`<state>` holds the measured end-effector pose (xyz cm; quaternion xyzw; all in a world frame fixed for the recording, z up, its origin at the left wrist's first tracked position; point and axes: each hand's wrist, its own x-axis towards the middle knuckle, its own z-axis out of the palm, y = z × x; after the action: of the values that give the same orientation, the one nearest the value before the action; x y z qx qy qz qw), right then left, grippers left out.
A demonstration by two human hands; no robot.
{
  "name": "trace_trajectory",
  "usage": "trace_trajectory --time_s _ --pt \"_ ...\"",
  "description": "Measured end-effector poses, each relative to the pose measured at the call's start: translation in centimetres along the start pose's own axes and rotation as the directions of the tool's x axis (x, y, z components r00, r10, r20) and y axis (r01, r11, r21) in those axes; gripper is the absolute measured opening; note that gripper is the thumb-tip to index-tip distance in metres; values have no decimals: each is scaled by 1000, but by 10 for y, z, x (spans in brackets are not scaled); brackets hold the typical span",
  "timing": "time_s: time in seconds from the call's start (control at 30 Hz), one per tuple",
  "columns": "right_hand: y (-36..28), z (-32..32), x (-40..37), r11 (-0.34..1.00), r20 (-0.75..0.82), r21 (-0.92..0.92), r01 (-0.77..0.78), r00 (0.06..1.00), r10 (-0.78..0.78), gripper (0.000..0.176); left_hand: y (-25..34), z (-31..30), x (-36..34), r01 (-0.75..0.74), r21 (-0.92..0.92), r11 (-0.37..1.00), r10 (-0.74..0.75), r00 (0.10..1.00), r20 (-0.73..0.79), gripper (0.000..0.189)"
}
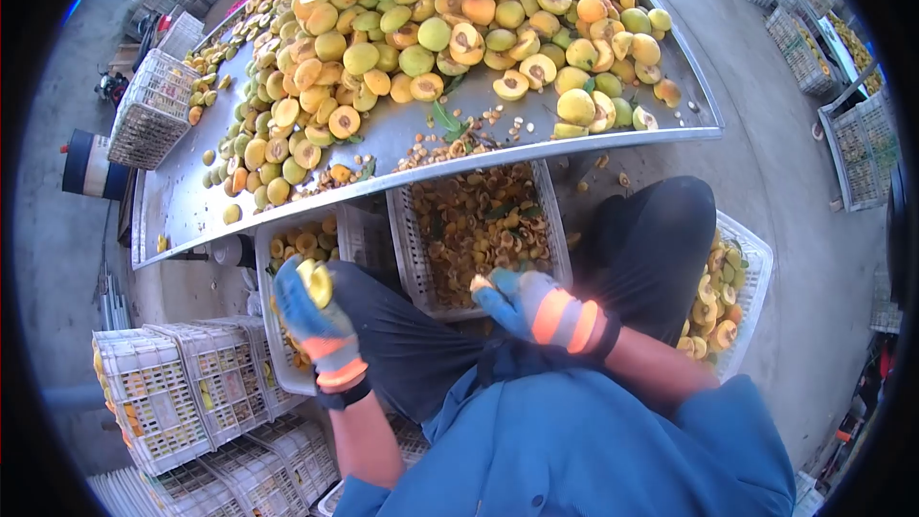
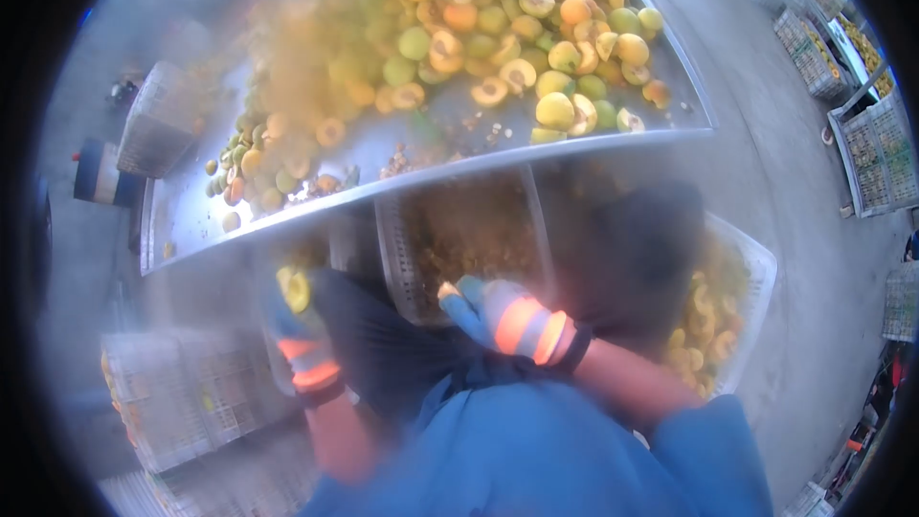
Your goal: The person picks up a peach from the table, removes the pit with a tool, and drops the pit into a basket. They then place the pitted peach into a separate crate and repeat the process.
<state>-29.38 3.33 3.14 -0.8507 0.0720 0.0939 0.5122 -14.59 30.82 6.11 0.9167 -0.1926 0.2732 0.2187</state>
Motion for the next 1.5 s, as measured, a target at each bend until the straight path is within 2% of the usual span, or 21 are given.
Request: trace_trajectory --time_s 0.07,0.13,0.17,0.27,0.33,0.4,0.47,0.6,0.67,0.7,0.77,0.8,0.83,0.93,1.0,1.03,1.07,1.2,1.27,1.3,1.5 --pt "8 7 1 998 3 66 17 1000 -17 46 -62 -5 2 180 -6 984 -180 982 -64 32" --pt "8 9 4 988 29 150 -21 999 17 44 -82 -4 25 334 -213 918 -365 922 -129 32" --pt "9 9 5 985 43 173 -27 999 20 42 -66 -5 37 348 -220 911 -387 907 -165 32" --pt "2 -1 9 969 120 208 -131 987 108 45 -9 41 87 227 -538 812 -215 973 86 30" --pt "10 -3 9 967 118 240 -88 991 61 43 39 86 126 -6 -430 903 73 988 139 30" --pt "30 1 10 988 106 149 -36 994 20 38 48 175 145 218 -532 818 -71 957 283 40" --pt "32 -11 9 992 12 76 101 995 -103 34 50 260 164 226 -447 865 -122 960 250 50" --pt "46 -26 7 906 -27 -237 350 930 -366 25 78 310 186 397 -176 901 -298 860 414 68" --pt "50 -23 14 968 -68 -25 252 965 -253 29 73 318 187 399 -142 906 -299 839 455 70" --pt "52 -21 17 963 -107 -12 271 957 -270 28 69 319 181 349 -183 919 -258 884 391 53" --pt "59 -19 29 856 -236 -231 462 827 -510 23 76 280 175 607 -364 706 -285 714 639 49" --pt "41 -30 28 968 -132 170 186 977 -165 24 79 263 172 721 -408 560 -251 617 746 46" --pt "35 -33 33 940 -125 319 122 988 -86 23 78 259 162 842 -415 344 -298 517 802 35" --pt "22 -40 42 825 -188 540 167 979 -75 15 76 217 138 853 -520 -45 -209 501 840 27" --pt "7 -42 46 622 -76 782 -34 986 150 14 79 194 112 693 -718 57 -198 713 673 26" --pt "-1 -46 47 637 -82 770 -22 988 133 13 79 182 99 594 -798 105 -187 799 571 27" --pt "-11 -49 47 650 -84 760 -10 990 114 13 105 142 103 664 -614 -427 -206 590 781 31" --pt "-31 -42 42 671 -123 738 72 992 28 18 147 84 61 569 -701 -429 -234 680 695 35" --pt "-16 -34 42 860 -288 295 415 897 -334 22 153 79 40 531 -712 -460 -255 689 679 30" --pt "-17 -31 40 859 -305 262 440 882 -359 24 154 76 30 514 -714 -475 -265 690 673 28" --pt "-28 -16 19 858 -142 482 179 982 -125 37 158 62 1 510 -655 -557 -263 640 722 35"
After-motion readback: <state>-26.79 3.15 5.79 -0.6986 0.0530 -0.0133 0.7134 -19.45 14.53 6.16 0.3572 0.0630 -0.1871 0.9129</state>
